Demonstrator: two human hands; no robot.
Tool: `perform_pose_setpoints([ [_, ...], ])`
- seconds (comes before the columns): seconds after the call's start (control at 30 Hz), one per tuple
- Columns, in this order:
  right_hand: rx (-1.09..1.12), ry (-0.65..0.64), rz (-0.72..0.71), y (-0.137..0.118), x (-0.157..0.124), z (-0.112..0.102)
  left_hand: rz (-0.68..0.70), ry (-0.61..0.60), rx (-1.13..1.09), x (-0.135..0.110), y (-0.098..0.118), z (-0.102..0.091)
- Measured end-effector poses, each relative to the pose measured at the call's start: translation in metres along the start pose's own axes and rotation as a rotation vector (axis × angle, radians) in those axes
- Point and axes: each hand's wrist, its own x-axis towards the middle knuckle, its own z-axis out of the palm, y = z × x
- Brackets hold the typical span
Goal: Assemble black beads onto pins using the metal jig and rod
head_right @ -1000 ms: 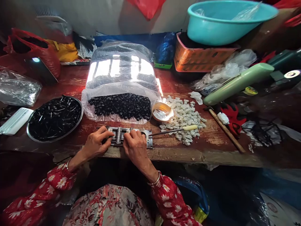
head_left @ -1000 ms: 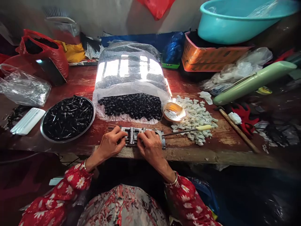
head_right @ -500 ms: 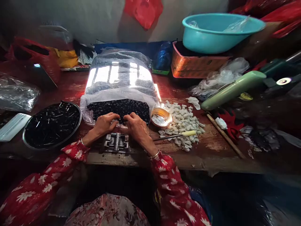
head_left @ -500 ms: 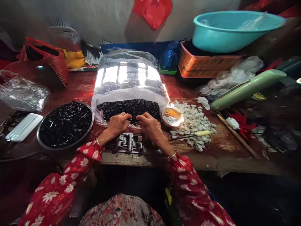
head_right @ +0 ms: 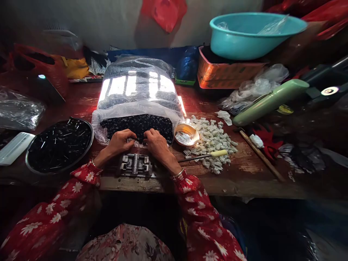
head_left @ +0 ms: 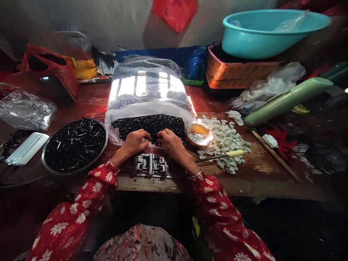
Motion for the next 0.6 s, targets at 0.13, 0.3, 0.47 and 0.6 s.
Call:
perform_pose_setpoints([
  [0.13, 0.137, 0.079, -0.083, 0.001, -0.032, -0.007, 0.043, 0.018, -0.11, -0.033, 0.015, -0.022],
  [0.3, 0.21, 0.044, -0.226, -0.012, -0.07, -0.015, 0.131, -0.105, -0.042, -0.071, 0.031, -0.041],
  [0.47, 0.13, 0.039, -0.204, -0.022, -0.079, -0.012, 0.155, -0.147, 0.067, -0.08, 0.035, -0.039],
  [0.6, 0.109, 0.058, -0.153, -0.025, -0.076, -0.005, 0.155, -0.152, 0.076, -0.078, 0.036, -0.032],
])
